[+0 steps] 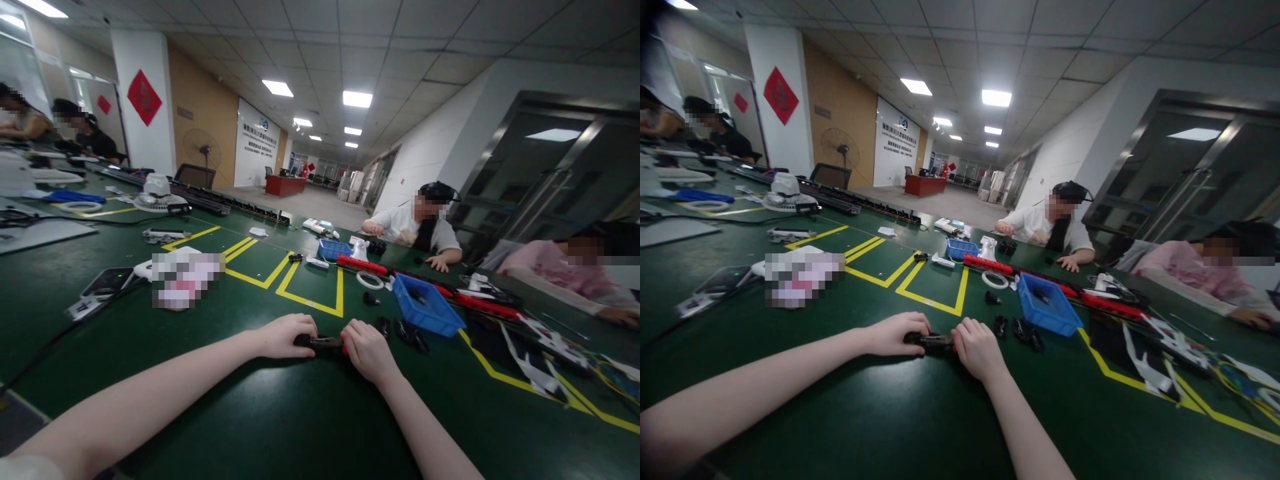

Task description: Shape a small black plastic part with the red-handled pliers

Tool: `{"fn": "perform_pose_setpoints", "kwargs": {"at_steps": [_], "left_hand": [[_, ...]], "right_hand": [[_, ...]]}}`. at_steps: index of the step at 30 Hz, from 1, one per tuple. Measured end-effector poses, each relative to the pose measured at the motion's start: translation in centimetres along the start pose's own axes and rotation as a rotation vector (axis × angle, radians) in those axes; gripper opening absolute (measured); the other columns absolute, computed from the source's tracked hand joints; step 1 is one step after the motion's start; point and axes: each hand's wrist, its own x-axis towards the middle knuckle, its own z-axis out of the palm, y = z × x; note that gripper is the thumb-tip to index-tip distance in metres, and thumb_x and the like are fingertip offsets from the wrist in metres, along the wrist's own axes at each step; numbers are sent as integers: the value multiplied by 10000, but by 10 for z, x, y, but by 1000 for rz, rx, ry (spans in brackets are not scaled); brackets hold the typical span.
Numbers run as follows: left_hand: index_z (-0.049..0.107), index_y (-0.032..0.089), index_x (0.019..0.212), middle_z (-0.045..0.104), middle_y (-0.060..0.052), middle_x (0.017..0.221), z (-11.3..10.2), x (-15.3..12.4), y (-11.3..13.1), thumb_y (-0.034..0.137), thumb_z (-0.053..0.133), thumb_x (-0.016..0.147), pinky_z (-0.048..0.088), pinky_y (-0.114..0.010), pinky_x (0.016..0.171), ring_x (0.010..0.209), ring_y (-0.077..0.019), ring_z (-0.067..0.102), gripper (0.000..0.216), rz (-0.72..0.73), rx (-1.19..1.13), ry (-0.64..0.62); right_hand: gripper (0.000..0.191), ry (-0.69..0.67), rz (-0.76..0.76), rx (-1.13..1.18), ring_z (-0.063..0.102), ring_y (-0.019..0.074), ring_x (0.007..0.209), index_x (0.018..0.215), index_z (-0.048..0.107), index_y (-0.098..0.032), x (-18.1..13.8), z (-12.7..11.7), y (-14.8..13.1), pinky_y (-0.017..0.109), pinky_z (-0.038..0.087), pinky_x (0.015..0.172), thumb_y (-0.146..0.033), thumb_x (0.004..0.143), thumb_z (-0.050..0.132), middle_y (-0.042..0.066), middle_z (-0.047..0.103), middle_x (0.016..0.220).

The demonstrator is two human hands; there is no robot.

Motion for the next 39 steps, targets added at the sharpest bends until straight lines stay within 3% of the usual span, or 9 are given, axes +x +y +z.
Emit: {"fn": "perform_pose_setpoints", "kwargs": {"at_steps": [14,39], "left_hand": [[675,174,982,635,-62,1066,-5,-1,2,287,734,827,484,-323,890,975,-205,622,201,-54,-141,6],[696,176,924,620,-40,971,-5,0,2,332,757,802,455,-295,837,933,-200,594,207,-65,-93,-22]], "right_hand": [[374,8,-8,-5,511,141,677,766,583,-176,-1,-1,5,282,359,649,-219,1019,312,48,573,777],[336,34,4,-36,496,155,706,759,596,-181,-3,-4,-12,310,326,659,-206,992,355,58,589,791]]}}
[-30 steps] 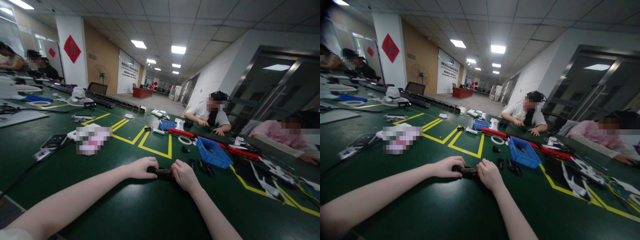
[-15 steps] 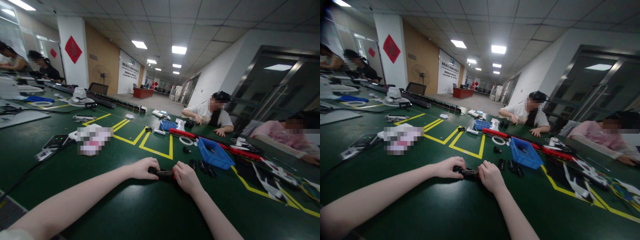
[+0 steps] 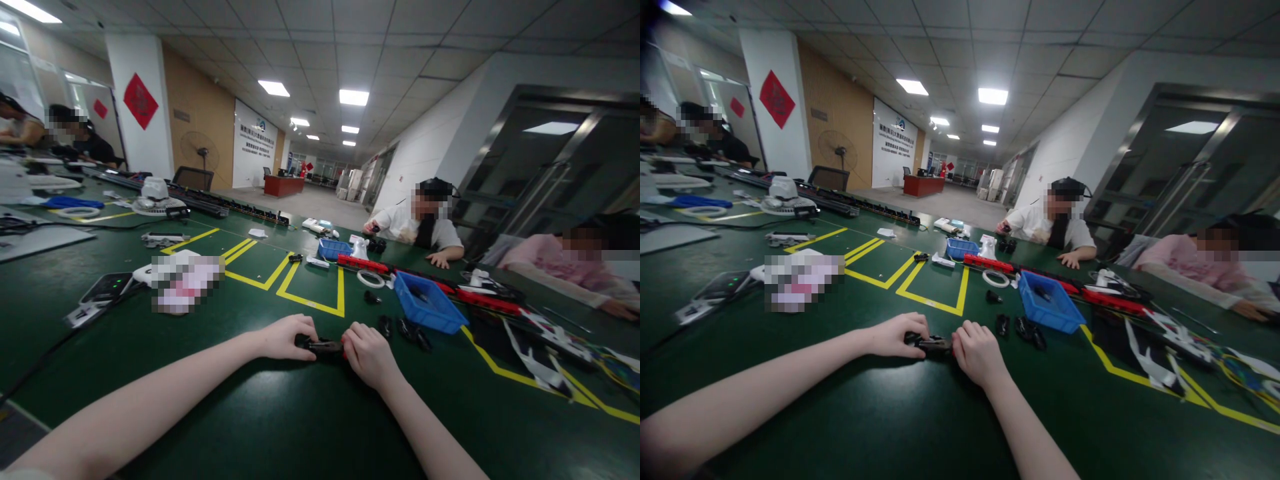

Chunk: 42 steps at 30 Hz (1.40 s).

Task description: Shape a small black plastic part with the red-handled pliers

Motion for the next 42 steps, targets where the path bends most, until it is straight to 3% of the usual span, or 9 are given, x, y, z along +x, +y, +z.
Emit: {"fn": "perform_pose_setpoints", "kwargs": {"at_steps": [23,42], "left_hand": [[681,172,934,624,-50,1031,2,0,-2,288,750,802,467,-311,871,963,-202,597,189,-5,-42,21],[700,167,966,635,-62,1050,-1,0,-2,294,745,814,467,-333,900,986,-208,609,202,-7,-96,-8]], "right_hand": [[305,21,17,-3,518,166,756,809,618,-174,-1,-1,10,306,344,685,-215,987,374,64,601,814],[329,-25,-6,-10,492,142,670,747,596,-183,1,-1,8,299,328,647,-202,980,365,44,557,771]]}}
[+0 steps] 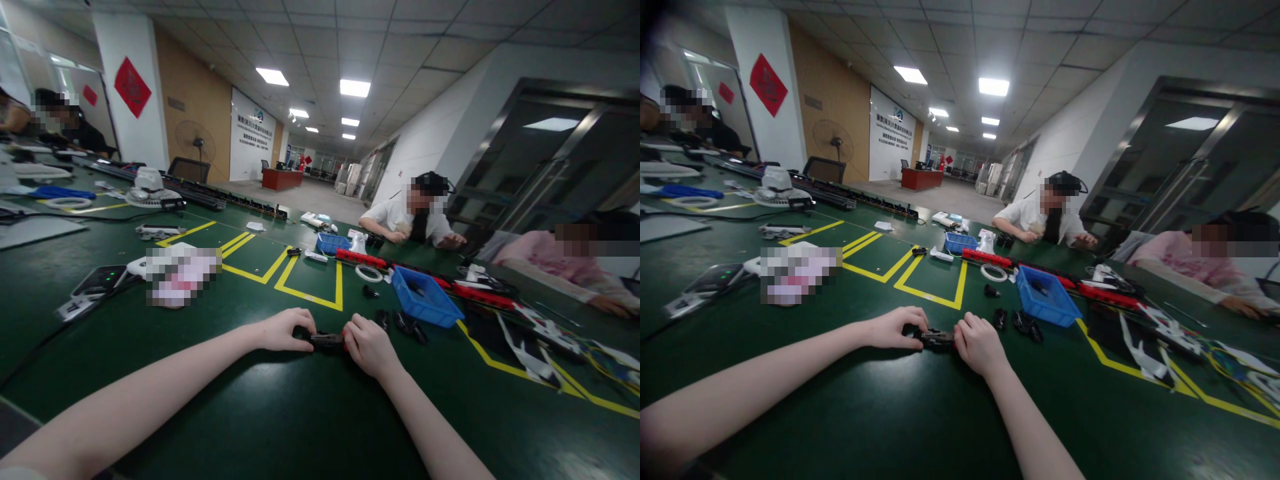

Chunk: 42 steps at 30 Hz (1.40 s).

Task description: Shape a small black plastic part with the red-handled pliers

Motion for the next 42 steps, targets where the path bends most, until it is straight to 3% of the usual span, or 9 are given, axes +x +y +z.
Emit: {"fn": "perform_pose_setpoints", "kwargs": {"at_steps": [42], "left_hand": [[713,171,956,675,-63,1056,0,1,0,323,732,848,445,-329,917,984,-209,614,187,60,88,-8]], "right_hand": [[328,-2,-4,22,494,147,677,759,597,-167,3,0,-9,294,345,654,-213,984,363,58,571,782]]}}
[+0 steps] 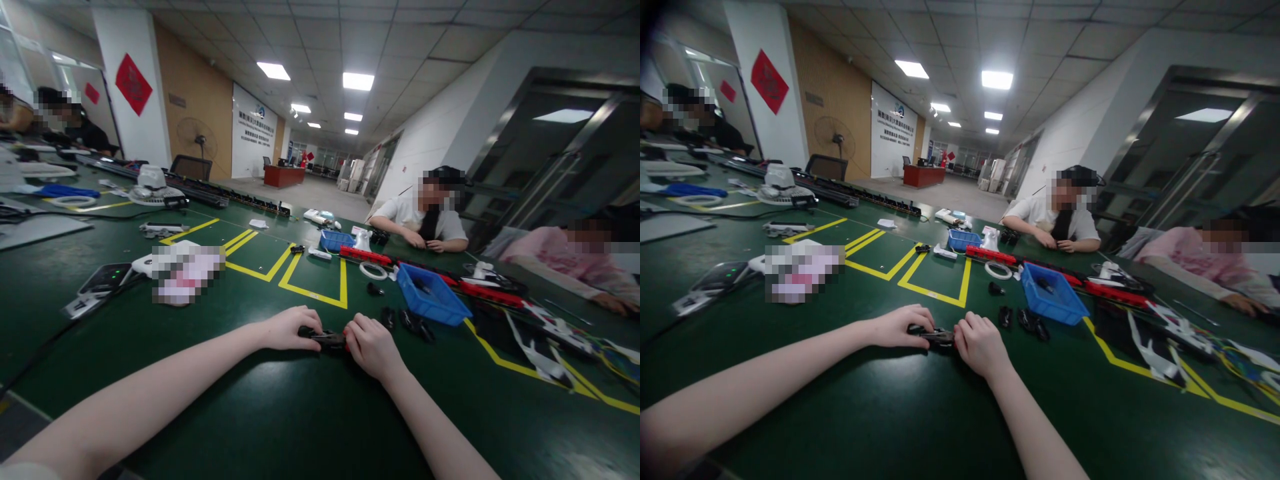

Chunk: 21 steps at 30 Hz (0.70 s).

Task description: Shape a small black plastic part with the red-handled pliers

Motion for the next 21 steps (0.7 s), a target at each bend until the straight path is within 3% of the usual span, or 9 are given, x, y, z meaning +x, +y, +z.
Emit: {"fn": "perform_pose_setpoints", "kwargs": {"at_steps": [7,21], "left_hand": [[704,175,973,666,-62,1060,1,0,-3,225,648,889,455,-321,948,1007,-197,612,112,-7,-14,9],[697,168,981,660,-72,1059,0,1,-2,205,618,899,472,-330,944,1014,-205,616,120,-22,-20,5]], "right_hand": [[325,2,25,5,507,142,669,761,597,-170,-4,-2,9,285,355,649,-207,985,365,55,573,777],[344,-12,32,24,515,142,651,753,595,-174,-3,-2,12,287,366,634,-225,987,348,56,573,766]]}}
